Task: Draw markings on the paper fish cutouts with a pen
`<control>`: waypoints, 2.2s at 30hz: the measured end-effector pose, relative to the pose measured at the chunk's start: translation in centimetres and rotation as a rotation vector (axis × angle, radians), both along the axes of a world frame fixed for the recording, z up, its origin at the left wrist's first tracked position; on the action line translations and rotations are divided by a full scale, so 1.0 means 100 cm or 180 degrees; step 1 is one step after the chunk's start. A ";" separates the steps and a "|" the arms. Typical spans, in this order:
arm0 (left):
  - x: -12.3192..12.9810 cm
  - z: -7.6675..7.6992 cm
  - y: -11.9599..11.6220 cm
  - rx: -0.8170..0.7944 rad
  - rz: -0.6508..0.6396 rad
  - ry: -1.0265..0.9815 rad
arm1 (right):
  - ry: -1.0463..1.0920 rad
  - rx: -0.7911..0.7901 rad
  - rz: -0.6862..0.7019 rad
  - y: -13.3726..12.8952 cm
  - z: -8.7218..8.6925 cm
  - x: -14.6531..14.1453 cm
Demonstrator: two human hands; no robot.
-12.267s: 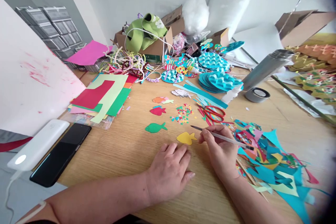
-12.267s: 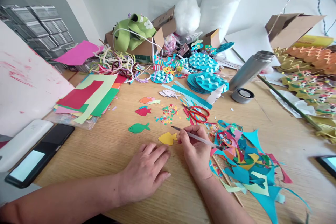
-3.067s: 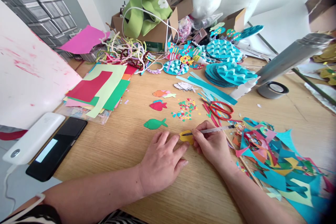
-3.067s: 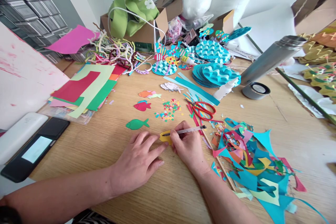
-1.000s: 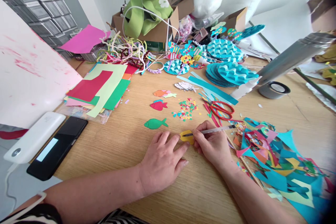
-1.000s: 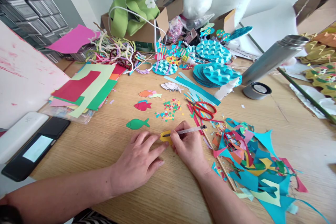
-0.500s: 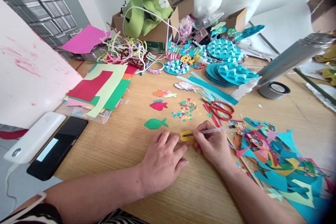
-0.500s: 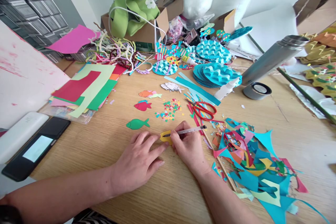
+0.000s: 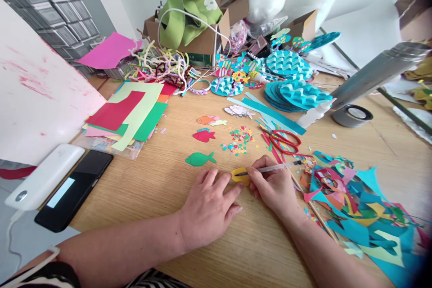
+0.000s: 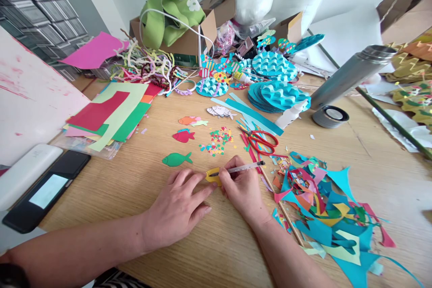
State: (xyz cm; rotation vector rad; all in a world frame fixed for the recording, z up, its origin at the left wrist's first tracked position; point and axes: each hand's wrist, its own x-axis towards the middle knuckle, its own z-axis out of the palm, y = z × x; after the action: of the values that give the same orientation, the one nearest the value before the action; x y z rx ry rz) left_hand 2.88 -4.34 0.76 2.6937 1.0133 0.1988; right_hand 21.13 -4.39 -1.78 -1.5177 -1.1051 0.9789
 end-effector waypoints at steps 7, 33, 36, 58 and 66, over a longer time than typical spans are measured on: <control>0.000 -0.001 0.000 -0.0004 -0.0011 -0.0011 | 0.0029 -0.0038 0.0034 -0.001 0.002 0.000; 0.000 0.000 0.000 -0.0024 0.0003 -0.0018 | -0.0060 -0.0015 0.0033 0.000 0.000 0.001; 0.000 0.000 -0.001 -0.0015 0.0010 -0.0020 | -0.0005 -0.0045 0.0021 0.000 0.001 0.000; 0.000 -0.001 0.000 -0.0003 0.0012 -0.0011 | -0.0039 0.0050 0.0042 -0.001 0.000 0.001; 0.000 0.000 0.000 -0.0070 -0.0009 -0.0014 | 0.0023 0.0122 0.0046 -0.001 -0.002 0.002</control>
State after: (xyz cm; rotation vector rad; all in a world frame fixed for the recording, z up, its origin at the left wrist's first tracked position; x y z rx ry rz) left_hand 2.87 -4.34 0.73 2.6735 1.0046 0.1919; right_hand 21.29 -4.48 -2.03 -1.4761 -1.1249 0.9672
